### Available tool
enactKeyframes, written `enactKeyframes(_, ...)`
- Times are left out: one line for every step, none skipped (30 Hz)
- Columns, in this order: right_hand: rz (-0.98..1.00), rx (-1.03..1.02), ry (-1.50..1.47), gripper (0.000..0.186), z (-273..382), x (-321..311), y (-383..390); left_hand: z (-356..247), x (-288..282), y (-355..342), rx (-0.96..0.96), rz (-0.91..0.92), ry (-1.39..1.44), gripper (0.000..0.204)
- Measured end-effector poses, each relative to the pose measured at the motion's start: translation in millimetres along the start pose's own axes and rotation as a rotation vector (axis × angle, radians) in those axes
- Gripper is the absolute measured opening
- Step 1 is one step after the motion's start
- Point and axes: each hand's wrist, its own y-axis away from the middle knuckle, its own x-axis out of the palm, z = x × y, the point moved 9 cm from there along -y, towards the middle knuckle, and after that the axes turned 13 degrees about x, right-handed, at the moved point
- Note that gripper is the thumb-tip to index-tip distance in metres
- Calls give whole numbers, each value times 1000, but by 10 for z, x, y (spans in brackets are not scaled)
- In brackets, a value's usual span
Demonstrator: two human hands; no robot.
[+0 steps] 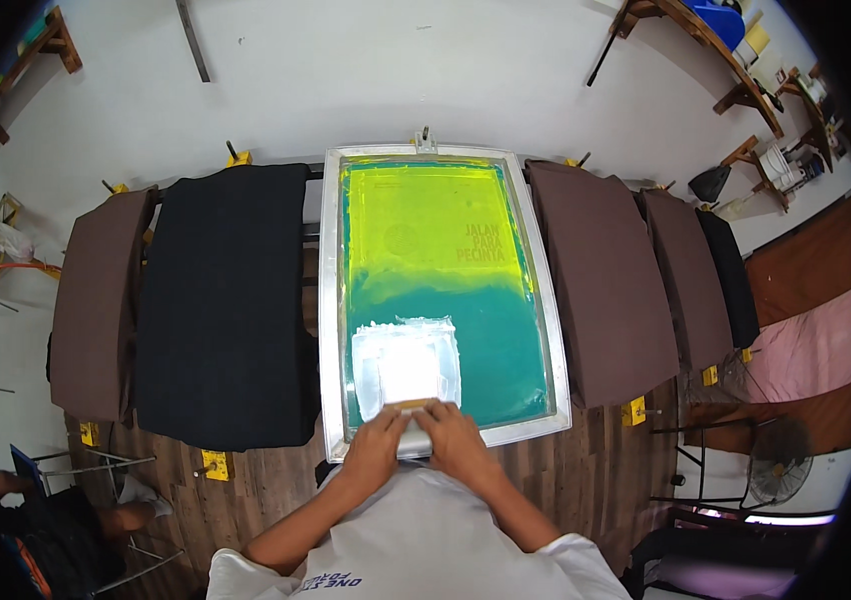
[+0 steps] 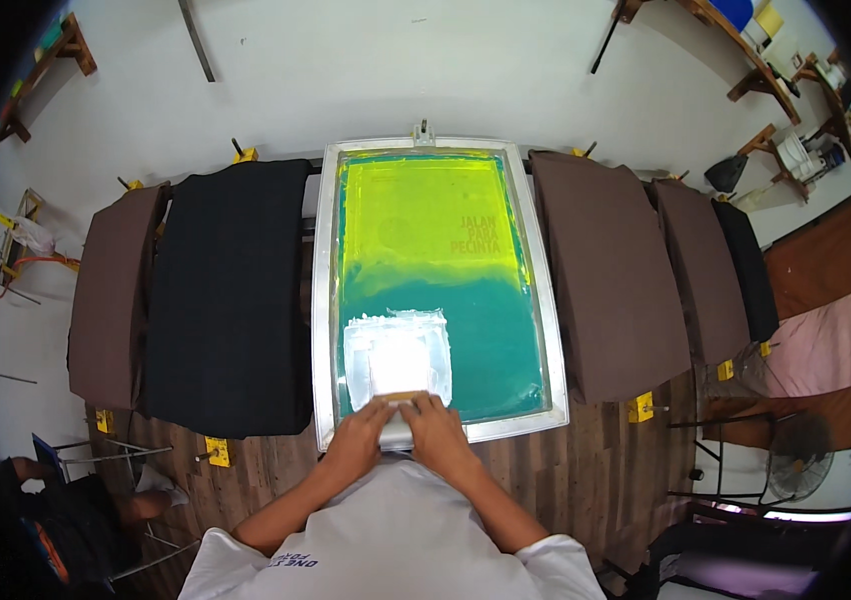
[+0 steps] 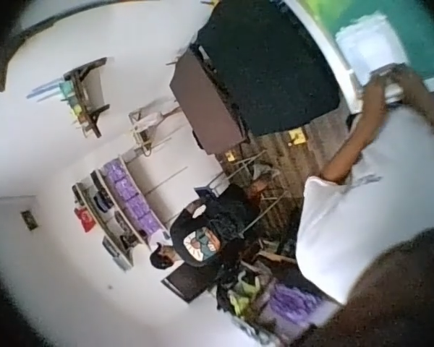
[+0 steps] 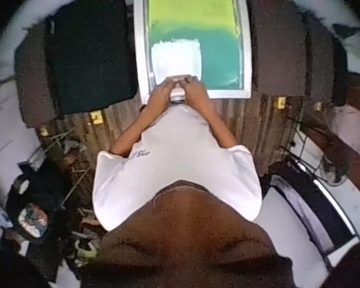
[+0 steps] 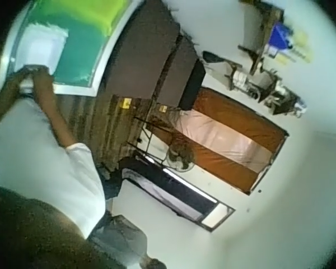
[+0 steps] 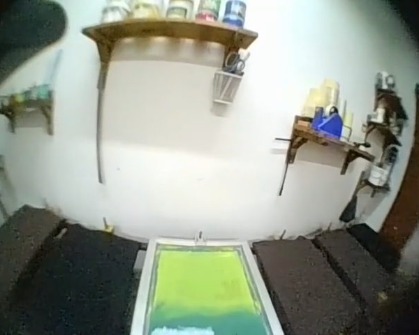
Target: The recorder is applying ink to a screen using a squeegee to print a design onto a garment.
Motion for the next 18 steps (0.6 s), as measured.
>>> enactKeyframes(1,-2,3,52,1,-3,51,-50,-20,34,-1,-4,1,59)
enactKeyframes(40,14,7,51,-11,19,84,-114,-33,52,29,-4,10,53)
enactKeyframes(75,30,9,50,2,8,90,-148,-49,49,61,-2,16,47)
enactKeyframes(125,38,-4,48,1,-18,35,-138,-81,14,89,-9,7,45)
enactKeyframes(140,54,8,50,2,-78,-52,-77,-90,-53,62,13,52,43)
enactKeyframes(157,73,21,52,5,-137,-139,-31,-126,-144,35,37,100,42)
enactKeyframes(110,69,17,50,16,-238,-246,0,-225,-231,61,-26,68,42)
enactKeyframes(92,70,28,48,36,-324,-382,67,-292,-338,36,-40,61,43)
enactKeyframes(51,49,35,49,28,-375,-519,149,-340,-446,34,-71,41,44)
enactKeyframes(43,51,55,48,28,-430,-659,187,-433,-549,70,-133,26,43)
enactKeyframes(35,53,74,48,29,-462,-777,216,-508,-655,86,-177,14,40)
enactKeyframes(-39,31,92,45,22,-498,-879,251,-563,-739,72,-204,-7,39)
enactKeyframes(-41,30,93,45,3,-459,-902,283,-535,-749,74,-205,-7,39)
enactKeyframes(-46,41,113,46,-23,-413,-900,331,-466,-749,65,-173,-19,44)
enactKeyframes(-48,47,132,47,-51,-347,-903,373,-410,-734,52,-141,-31,50)
enactKeyframes(-68,43,85,52,-60,-298,-837,351,-362,-680,56,-140,-18,54)
enactKeyframes(-88,45,57,54,-71,-258,-736,312,-301,-597,82,-167,-82,49)
enactKeyframes(-106,47,27,56,-44,-241,-624,270,-246,-488,106,-194,-147,44)
